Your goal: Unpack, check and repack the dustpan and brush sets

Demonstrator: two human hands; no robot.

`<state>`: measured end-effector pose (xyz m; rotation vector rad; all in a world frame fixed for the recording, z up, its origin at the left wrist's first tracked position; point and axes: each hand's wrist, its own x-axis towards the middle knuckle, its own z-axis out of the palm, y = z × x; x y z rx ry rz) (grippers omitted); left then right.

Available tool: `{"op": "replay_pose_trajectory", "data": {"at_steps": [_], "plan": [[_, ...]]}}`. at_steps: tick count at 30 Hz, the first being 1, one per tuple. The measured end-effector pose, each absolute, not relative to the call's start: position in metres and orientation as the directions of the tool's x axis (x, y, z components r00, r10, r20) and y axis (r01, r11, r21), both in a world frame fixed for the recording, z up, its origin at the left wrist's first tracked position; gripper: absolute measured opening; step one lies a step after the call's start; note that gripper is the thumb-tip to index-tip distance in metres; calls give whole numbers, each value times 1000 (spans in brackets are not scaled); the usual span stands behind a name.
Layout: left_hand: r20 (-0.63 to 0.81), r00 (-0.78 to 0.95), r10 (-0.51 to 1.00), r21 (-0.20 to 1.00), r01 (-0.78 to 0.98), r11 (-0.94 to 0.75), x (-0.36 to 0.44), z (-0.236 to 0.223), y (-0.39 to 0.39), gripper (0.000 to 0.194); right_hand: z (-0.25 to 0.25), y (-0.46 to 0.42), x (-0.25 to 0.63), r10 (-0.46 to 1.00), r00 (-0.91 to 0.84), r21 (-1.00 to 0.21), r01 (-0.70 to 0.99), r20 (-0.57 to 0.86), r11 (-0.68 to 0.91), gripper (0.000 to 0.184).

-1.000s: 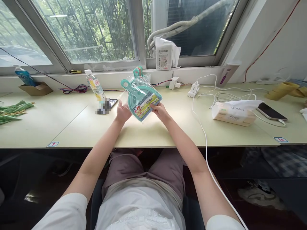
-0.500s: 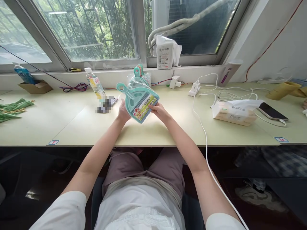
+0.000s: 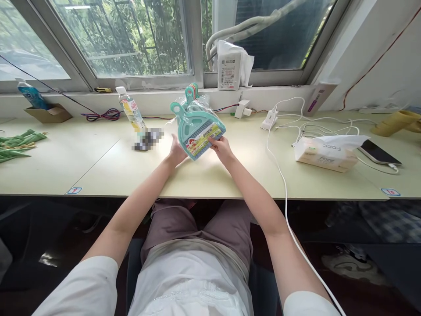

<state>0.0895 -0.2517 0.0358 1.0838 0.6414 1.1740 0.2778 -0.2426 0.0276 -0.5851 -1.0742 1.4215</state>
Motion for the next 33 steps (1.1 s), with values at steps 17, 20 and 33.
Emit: {"op": "replay_pose_trajectory", "data": {"at_steps": [17, 20, 33], "plan": [[132, 314, 940, 983, -160, -84, 95, 36, -268, 58, 19, -232, 282, 982, -30, -830, -540, 184, 139, 27], [135, 314, 940, 977, -201, -73, 97, 32, -269, 63, 19, -231, 282, 986, -17, -822, -555, 165, 128, 22], [68, 415, 907, 943, -324, 78, 99, 34, -264, 48, 25, -233, 283, 993, 43, -798, -592, 111, 114, 16]]}}
